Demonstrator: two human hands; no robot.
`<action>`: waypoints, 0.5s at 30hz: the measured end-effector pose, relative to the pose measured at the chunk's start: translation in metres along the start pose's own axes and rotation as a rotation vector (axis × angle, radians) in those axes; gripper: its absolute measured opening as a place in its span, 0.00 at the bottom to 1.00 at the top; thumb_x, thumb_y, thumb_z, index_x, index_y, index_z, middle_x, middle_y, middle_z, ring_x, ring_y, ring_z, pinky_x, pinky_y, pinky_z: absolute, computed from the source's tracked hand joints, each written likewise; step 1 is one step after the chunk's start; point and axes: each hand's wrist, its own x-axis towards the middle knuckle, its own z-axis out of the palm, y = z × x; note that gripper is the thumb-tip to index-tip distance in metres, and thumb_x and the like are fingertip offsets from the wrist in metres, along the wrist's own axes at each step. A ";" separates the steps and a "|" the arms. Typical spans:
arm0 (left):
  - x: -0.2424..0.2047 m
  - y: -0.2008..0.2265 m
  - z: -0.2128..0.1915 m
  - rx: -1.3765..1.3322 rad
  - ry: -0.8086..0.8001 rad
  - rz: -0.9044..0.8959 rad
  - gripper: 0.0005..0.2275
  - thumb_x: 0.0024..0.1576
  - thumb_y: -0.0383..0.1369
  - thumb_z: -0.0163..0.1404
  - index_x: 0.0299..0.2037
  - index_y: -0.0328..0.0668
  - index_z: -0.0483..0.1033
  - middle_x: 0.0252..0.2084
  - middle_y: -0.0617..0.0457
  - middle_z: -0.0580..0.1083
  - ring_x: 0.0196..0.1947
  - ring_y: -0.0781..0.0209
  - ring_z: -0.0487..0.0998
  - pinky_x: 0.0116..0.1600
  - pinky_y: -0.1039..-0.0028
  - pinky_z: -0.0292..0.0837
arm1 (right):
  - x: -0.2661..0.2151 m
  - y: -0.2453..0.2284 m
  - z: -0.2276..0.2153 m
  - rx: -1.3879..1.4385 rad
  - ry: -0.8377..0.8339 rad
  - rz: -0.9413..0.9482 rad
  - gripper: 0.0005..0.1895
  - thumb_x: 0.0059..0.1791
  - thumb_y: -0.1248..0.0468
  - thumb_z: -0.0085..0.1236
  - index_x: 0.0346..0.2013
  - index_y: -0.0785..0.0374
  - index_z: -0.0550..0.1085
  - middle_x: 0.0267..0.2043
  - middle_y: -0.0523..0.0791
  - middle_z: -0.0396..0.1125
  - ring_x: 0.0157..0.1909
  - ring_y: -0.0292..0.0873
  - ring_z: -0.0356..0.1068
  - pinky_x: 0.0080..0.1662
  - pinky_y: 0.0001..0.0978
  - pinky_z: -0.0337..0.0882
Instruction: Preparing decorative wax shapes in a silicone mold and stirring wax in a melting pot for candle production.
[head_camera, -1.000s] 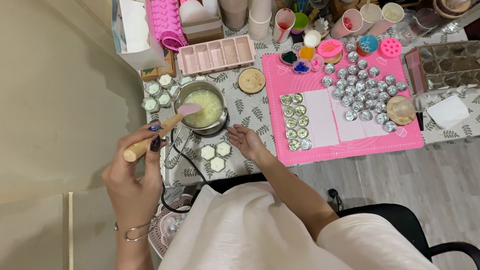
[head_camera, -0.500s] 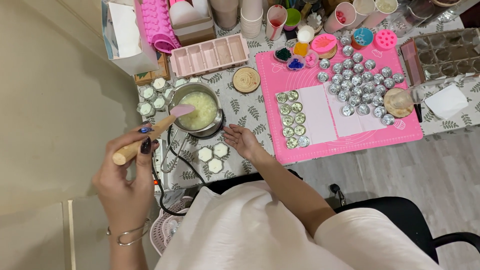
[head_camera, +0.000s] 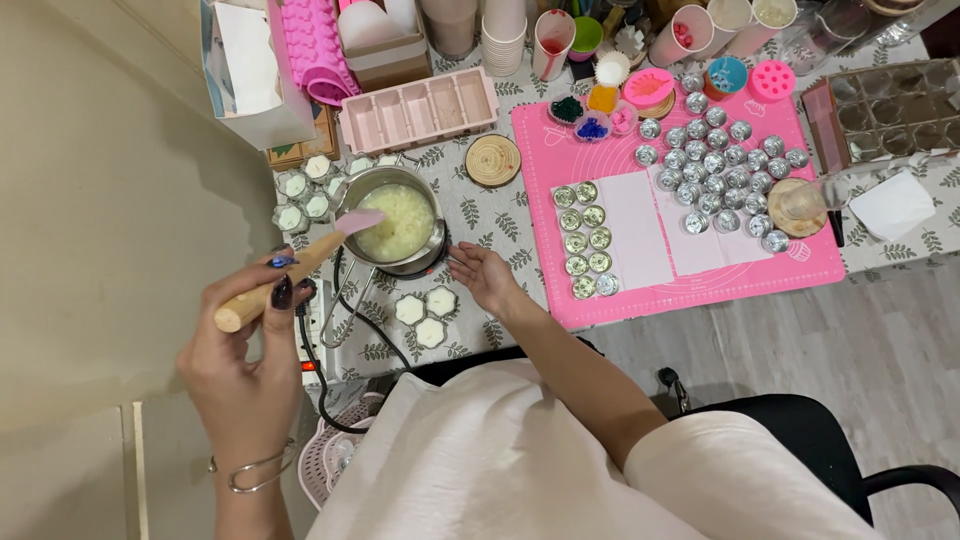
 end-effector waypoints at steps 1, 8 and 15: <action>0.000 0.000 0.000 -0.001 0.000 0.001 0.06 0.69 0.23 0.49 0.52 0.28 0.71 0.54 0.43 0.78 0.48 0.58 0.83 0.53 0.72 0.80 | 0.000 0.000 -0.001 0.000 0.000 -0.001 0.25 0.54 0.65 0.38 0.66 0.69 0.59 0.68 0.53 0.63 0.65 0.51 0.63 0.68 0.42 0.62; 0.001 -0.003 0.001 -0.026 0.008 0.015 0.06 0.70 0.24 0.50 0.53 0.28 0.72 0.55 0.42 0.78 0.49 0.59 0.83 0.55 0.72 0.81 | -0.002 0.003 -0.003 -0.024 0.003 0.002 0.24 0.53 0.64 0.40 0.65 0.68 0.60 0.67 0.52 0.64 0.64 0.50 0.65 0.67 0.42 0.63; 0.000 -0.006 0.000 -0.004 0.015 0.020 0.06 0.69 0.25 0.51 0.52 0.29 0.73 0.53 0.43 0.78 0.48 0.60 0.83 0.54 0.73 0.80 | -0.005 0.002 0.000 -0.025 0.017 0.014 0.24 0.53 0.64 0.41 0.63 0.67 0.63 0.66 0.51 0.65 0.63 0.51 0.66 0.65 0.43 0.64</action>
